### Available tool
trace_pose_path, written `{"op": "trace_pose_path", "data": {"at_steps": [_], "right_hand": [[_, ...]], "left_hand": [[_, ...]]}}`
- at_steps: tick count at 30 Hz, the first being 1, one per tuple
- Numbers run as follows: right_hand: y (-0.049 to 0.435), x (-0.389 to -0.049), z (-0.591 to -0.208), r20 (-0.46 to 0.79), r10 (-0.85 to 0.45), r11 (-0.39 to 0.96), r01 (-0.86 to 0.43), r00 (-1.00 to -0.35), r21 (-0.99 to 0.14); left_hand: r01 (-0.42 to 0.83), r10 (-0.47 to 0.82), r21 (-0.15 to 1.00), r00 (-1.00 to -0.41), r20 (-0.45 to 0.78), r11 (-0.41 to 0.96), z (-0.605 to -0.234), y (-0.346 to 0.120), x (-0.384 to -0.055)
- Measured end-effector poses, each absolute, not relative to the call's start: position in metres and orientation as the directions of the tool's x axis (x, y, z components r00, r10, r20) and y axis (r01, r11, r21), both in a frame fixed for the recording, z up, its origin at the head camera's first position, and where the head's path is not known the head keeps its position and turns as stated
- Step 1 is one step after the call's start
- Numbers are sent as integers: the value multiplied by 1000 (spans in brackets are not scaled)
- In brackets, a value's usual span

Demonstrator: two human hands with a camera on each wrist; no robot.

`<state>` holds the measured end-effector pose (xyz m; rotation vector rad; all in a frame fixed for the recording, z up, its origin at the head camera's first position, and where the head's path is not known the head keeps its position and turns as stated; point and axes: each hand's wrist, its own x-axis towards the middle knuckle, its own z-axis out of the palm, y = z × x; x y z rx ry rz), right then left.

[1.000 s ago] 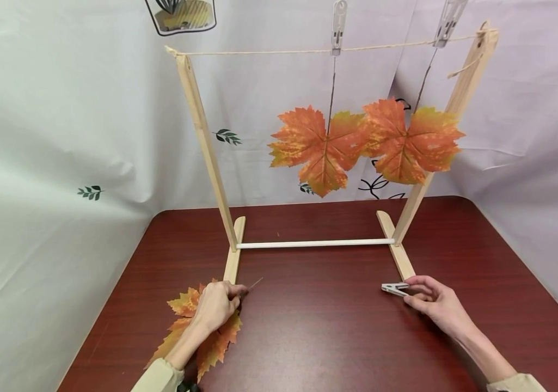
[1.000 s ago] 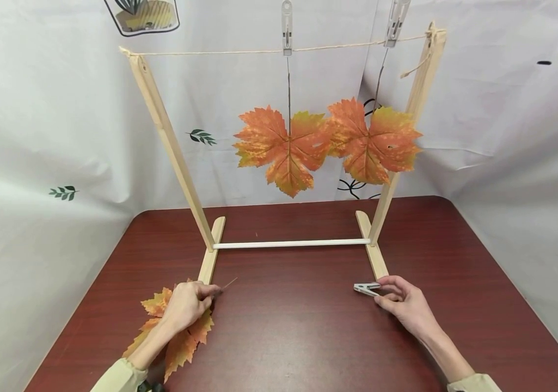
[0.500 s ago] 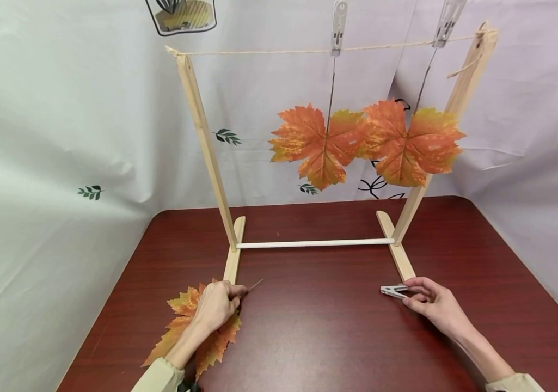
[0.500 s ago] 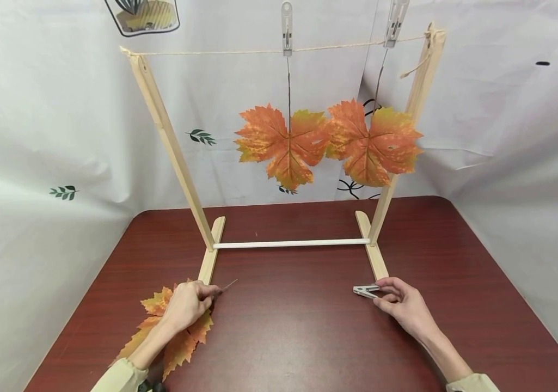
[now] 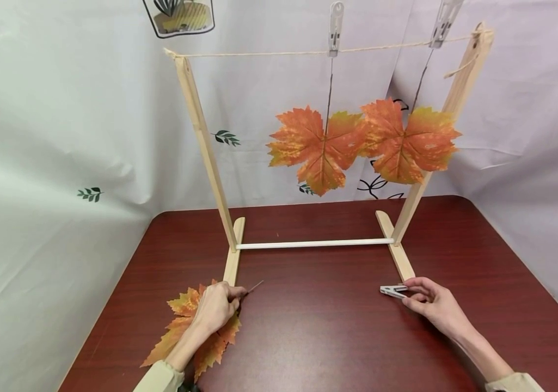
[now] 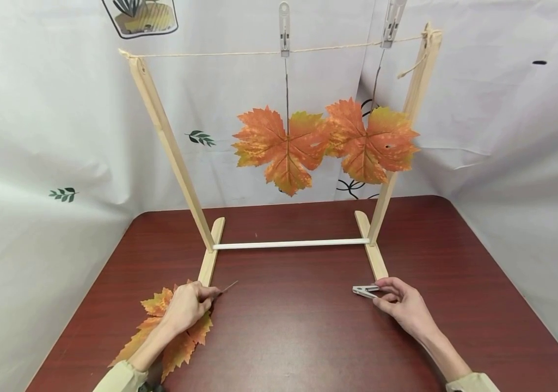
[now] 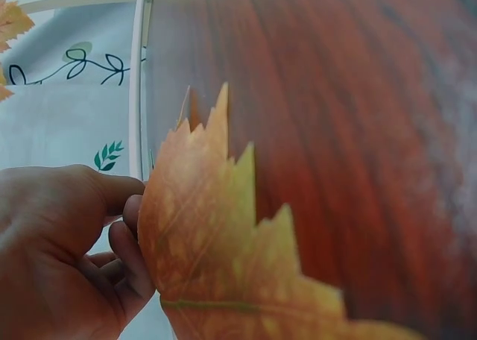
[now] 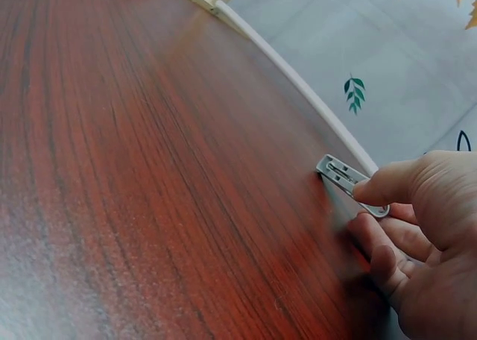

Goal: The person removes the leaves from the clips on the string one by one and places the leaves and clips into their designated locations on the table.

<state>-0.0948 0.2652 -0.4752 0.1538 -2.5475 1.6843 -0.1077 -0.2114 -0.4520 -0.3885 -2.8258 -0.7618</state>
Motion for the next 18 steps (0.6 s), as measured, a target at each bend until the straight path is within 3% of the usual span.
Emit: {"op": "trace_pose_path", "data": {"at_steps": [18], "right_hand": [[266,-96,-476,113,-47,372,-122,-993,-920]], "left_hand": [[290,189,477,-950,250,830,-456,-213,-108]]}}
